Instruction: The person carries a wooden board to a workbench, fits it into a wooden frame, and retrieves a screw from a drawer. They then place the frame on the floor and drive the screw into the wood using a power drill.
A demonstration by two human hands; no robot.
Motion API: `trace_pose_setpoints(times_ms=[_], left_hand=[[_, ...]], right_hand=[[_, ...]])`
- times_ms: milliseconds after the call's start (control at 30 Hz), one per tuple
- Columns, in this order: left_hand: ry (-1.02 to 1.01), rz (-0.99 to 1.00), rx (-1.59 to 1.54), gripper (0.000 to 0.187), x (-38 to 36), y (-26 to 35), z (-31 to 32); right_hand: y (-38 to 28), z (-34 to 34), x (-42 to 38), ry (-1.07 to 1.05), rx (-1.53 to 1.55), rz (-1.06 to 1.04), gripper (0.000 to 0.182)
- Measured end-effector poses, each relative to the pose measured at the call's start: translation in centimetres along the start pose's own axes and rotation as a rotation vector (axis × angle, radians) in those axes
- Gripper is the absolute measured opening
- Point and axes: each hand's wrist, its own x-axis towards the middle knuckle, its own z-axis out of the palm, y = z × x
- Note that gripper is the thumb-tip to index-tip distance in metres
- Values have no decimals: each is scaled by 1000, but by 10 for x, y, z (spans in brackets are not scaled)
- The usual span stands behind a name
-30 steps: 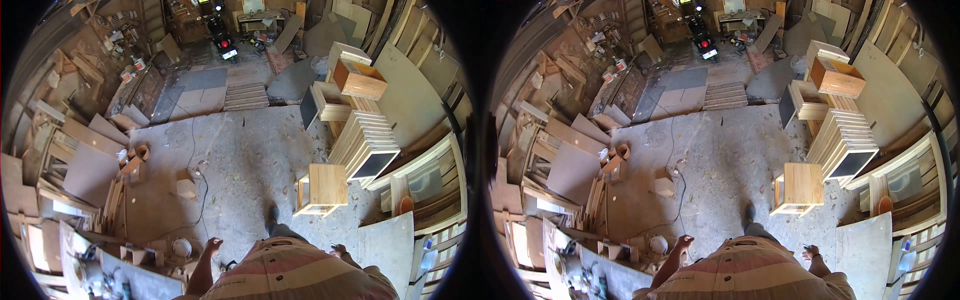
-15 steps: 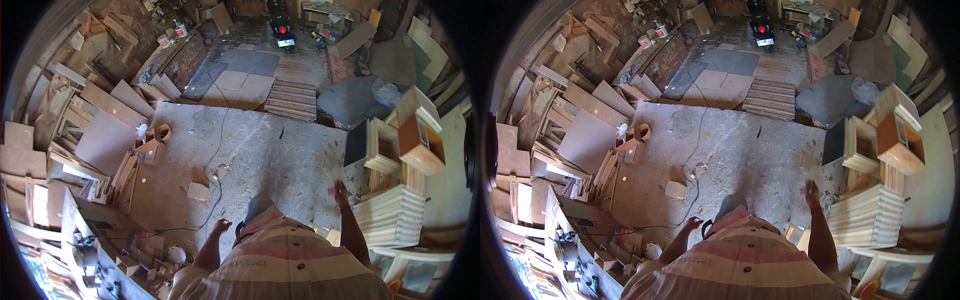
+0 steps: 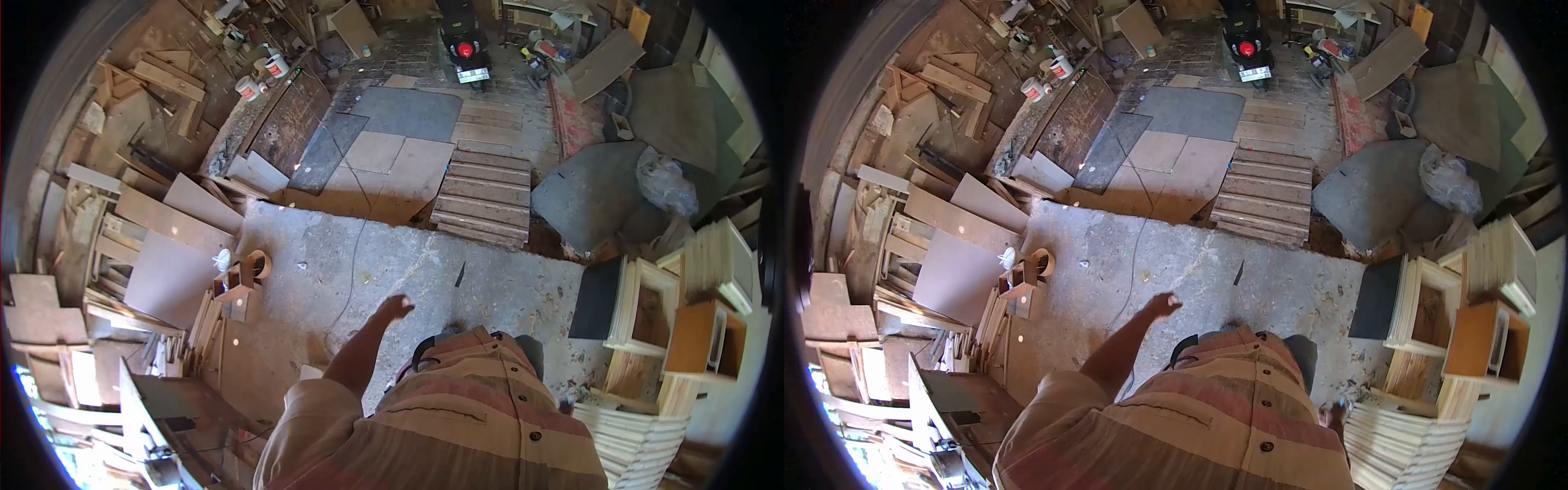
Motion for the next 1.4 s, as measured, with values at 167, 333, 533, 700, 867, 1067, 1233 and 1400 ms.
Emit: trace_pose_setpoints(times_ms=[167, 333, 533, 700, 867, 1067, 1233, 1400], left_hand=[[188, -7, -365, 35, 136, 121, -78], [-27, -123, -259, 34, 214, 167, -19], [-250, -162, -253, 51, 238, 196, -50], [-139, -277, -261, 51, 319, 156, -103], [-41, -380, -354, 50, 414, 109, -156], [68, -446, -461, 49, 498, 44, -243], [142, -587, -551, 48, 587, -41, -272], [139, -782, -557, 46, 732, -153, -236]], right_hand=[[-65, -26, 38, -169, 19, 161, 23], [-205, -61, 125, -257, 89, 121, 21], [-557, -114, 309, -697, 581, -29, 46], [-834, -83, 256, -503, 269, -566, 27], [-898, 19, 264, -272, 158, -601, 31], [-870, 143, 335, -334, -374, -50, 32], [-990, 281, 361, -343, -474, -42, 27], [-1154, 452, 460, -319, -529, -132, 24]])
